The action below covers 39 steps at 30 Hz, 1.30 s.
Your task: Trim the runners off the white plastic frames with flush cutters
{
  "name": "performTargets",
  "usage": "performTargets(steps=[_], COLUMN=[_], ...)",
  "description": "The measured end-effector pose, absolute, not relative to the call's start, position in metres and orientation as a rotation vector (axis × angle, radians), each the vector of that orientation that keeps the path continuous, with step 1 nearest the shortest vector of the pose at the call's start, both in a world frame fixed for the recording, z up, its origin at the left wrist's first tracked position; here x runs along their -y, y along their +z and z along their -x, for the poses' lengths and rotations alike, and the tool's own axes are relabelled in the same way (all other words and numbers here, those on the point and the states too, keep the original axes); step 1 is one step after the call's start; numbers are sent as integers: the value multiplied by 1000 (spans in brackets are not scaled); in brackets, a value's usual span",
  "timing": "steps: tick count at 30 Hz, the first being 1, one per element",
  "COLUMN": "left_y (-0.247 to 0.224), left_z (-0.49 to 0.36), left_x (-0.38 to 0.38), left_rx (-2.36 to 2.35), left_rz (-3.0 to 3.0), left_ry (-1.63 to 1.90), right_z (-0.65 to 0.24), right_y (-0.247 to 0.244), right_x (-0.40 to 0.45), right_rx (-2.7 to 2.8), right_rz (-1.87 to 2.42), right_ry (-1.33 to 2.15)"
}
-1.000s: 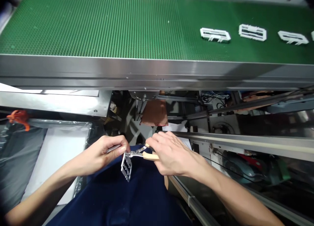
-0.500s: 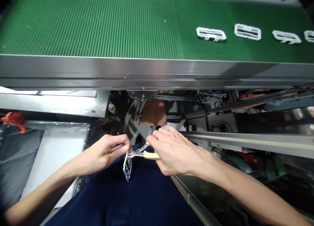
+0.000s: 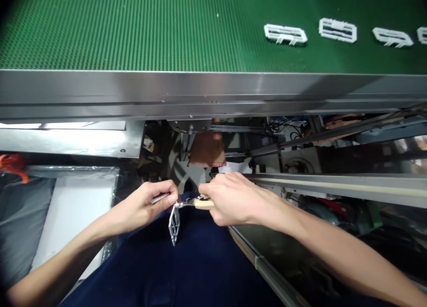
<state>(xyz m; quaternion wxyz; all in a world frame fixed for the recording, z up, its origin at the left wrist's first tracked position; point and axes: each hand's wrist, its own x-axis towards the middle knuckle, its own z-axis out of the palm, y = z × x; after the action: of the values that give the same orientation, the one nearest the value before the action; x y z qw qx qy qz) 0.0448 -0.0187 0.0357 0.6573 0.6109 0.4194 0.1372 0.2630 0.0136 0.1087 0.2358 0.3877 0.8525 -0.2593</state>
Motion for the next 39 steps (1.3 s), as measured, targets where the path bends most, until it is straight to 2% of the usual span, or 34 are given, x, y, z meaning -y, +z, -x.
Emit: performTargets(steps=[4, 10, 15, 22, 31, 39], left_y=[25, -3, -18, -15, -10, -10], left_z=[-45, -49, -48, -51, -53, -52], left_x=[22, 31, 32, 35, 40, 42], left_rx=[-903, -802, -776, -779, -857, -851], left_rz=[-1177, -842, -486, -269, -445, -515], left_ry=[390, 427, 524, 547, 511, 471], right_z=[-284, -308, -295, -277, -274, -278], right_y=[88, 54, 48, 48, 52, 52], right_x=[-7, 19, 33, 34, 27, 23], right_rx=[-2166, -1990, -2062, -2351, -2489, -2537], right_rz=[-1345, -1718, -1861, -1756, -1583, -1489], right_ry=[-977, -957, -1107, -956, -733, -722])
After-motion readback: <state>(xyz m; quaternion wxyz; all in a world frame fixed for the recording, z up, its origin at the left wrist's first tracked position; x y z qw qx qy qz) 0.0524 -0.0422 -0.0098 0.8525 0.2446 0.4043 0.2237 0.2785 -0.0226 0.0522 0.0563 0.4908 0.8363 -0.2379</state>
